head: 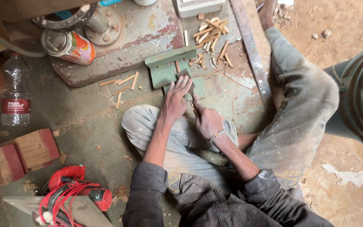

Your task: The person sits cross-legged on the floor and uses a chisel to shave and split small wooden sticks against a green block, working one piece at a time and setting finished sticks aside with the growing pile of shaved pieces.

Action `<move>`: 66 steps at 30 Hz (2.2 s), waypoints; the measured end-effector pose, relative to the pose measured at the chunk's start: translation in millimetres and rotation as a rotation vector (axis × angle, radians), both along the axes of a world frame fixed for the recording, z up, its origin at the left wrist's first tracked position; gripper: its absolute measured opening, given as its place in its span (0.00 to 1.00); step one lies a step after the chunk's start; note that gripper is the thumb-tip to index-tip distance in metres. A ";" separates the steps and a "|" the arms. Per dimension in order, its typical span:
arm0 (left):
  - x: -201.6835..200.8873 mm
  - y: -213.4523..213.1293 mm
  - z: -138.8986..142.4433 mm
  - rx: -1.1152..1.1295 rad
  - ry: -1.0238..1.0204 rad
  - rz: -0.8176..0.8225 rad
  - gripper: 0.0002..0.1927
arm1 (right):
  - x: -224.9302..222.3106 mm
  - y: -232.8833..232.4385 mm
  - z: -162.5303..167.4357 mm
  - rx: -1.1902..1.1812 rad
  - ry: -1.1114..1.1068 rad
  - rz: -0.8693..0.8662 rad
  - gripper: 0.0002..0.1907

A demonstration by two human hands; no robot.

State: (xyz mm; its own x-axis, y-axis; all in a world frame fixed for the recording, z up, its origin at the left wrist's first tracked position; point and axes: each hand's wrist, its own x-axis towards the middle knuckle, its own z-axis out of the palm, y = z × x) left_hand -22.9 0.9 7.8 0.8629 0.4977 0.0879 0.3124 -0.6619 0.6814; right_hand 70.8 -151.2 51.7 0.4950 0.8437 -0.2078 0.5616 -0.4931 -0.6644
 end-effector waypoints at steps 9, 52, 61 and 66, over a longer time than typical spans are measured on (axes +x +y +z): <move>2.3 17.6 -15.5 0.032 0.071 -0.054 0.41 | -8.2 7.8 -8.3 0.020 0.002 -0.008 0.29; 39.7 38.9 -19.6 0.014 -0.253 0.669 0.06 | 14.9 -29.2 29.0 0.055 0.133 0.012 0.32; 14.9 -37.0 9.5 0.048 -0.082 0.139 0.24 | 8.8 -23.1 27.6 -0.037 0.029 0.057 0.20; 12.9 -30.0 15.3 0.013 -0.082 0.101 0.24 | 3.9 -21.5 31.0 0.034 0.052 0.024 0.28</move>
State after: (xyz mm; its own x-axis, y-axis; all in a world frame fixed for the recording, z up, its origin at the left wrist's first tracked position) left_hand -10.0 -29.1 23.1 0.7979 0.5803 0.1629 0.3217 -0.6386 0.6991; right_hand 74.6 -172.7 82.7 0.4641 0.8620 -0.2039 0.5367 -0.4568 -0.7094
